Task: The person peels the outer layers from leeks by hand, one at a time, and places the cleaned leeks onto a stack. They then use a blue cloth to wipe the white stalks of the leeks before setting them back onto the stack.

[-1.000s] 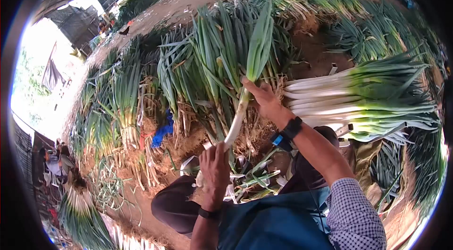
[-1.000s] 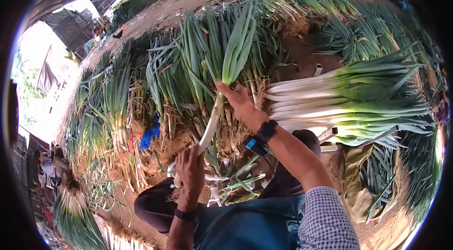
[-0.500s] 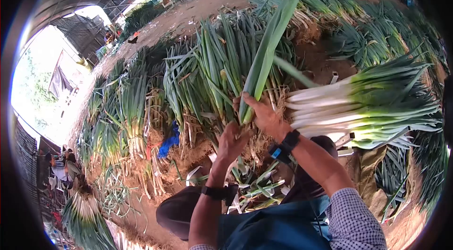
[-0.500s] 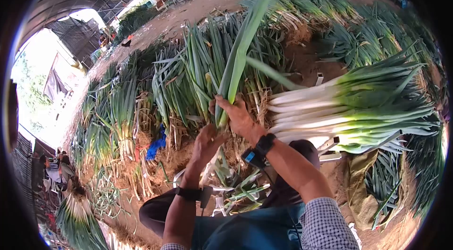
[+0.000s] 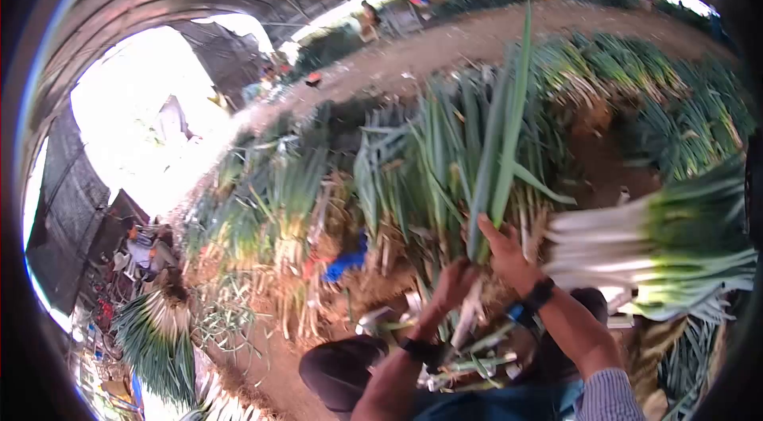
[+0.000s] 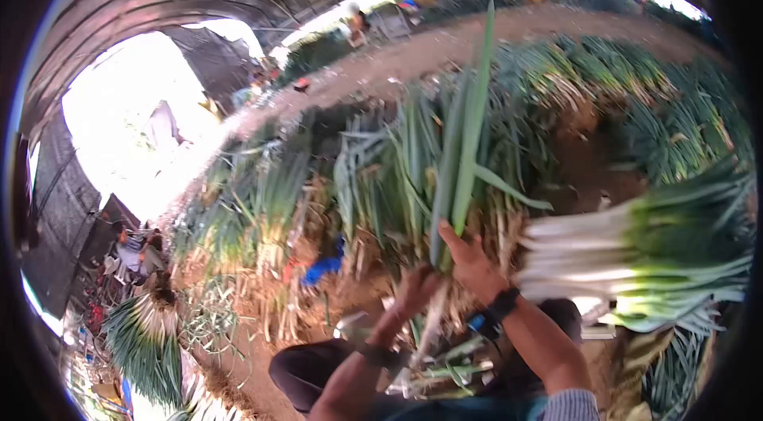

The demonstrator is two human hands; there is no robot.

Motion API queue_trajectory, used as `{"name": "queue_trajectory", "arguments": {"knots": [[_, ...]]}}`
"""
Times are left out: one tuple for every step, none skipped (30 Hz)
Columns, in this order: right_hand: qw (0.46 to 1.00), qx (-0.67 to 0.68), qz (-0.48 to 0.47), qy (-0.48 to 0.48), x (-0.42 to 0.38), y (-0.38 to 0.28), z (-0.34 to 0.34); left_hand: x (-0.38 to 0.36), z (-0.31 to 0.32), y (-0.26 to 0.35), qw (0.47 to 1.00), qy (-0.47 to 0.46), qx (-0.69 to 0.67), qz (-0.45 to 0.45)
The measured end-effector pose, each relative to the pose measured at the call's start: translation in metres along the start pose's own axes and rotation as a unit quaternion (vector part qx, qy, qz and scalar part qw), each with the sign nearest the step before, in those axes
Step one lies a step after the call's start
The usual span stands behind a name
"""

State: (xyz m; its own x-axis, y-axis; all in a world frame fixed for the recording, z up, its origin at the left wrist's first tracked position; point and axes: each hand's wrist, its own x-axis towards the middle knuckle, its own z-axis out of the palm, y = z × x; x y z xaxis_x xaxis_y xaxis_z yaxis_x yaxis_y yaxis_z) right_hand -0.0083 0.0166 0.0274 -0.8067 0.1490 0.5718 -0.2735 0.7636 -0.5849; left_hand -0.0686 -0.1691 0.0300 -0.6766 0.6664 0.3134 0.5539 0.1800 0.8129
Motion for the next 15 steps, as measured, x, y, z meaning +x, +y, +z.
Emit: {"name": "queue_trajectory", "arguments": {"knots": [[0.999,0.013,-0.038,0.017,-0.002,0.004,0.003,-0.001,0.001,-0.017,0.997,0.015,0.063,0.048],[0.996,-0.057,-0.065,0.037,-0.003,-0.004,0.002,-0.001,-0.001,-0.012,0.997,-0.032,0.056,-0.039],[0.977,-0.153,-0.129,0.068,-0.004,-0.026,-0.016,-0.003,-0.01,0.015,0.998,-0.041,0.017,-0.044],[0.99,0.062,-0.115,0.054,0.005,0.007,0.001,-0.004,-0.01,0.028,0.994,-0.046,-0.06,-0.083],[0.963,0.259,0.034,0.069,0.011,-0.001,0.004,-0.005,-0.004,0.012,0.99,-0.044,-0.124,-0.053],[0.875,0.444,0.174,0.086,0.026,-0.019,0.007,-0.005,-0.007,0.025,0.985,-0.049,-0.138,-0.09],[0.731,0.604,0.302,0.099,0.033,-0.031,0.006,-0.006,-0.012,0.039,0.979,-0.054,-0.148,-0.13],[0.733,0.601,0.308,0.086,0.033,-0.037,-0.002,-0.006,-0.009,0.026,0.959,-0.044,-0.232,-0.158],[0.734,0.598,0.314,0.072,0.033,-0.042,-0.009,-0.006,-0.004,0.005,0.93,-0.034,-0.314,-0.186],[0.735,0.594,0.322,0.059,0.03,-0.045,-0.014,-0.006,-0.002,0.005,0.894,-0.024,-0.394,-0.214],[0.727,0.609,0.309,0.072,0.032,-0.05,-0.017,-0.008,-0.001,0.006,0.878,-0.022,-0.427,-0.215],[0.719,0.624,0.294,0.085,0.035,-0.055,-0.016,-0.011,-0.002,0.007,0.861,-0.02,-0.46,-0.215],[0.71,0.639,0.279,0.098,0.037,-0.057,-0.015,-0.013,-0.005,0.011,0.844,-0.019,-0.491,-0.216],[0.708,0.638,0.286,0.101,0.039,-0.055,-0.016,-0.012,-0.005,0.0,0.821,-0.019,-0.522,-0.231],[0.706,0.636,0.294,0.104,0.04,-0.052,-0.018,-0.01,-0.005,-0.003,0.809,0.005,-0.526,-0.263]]}}
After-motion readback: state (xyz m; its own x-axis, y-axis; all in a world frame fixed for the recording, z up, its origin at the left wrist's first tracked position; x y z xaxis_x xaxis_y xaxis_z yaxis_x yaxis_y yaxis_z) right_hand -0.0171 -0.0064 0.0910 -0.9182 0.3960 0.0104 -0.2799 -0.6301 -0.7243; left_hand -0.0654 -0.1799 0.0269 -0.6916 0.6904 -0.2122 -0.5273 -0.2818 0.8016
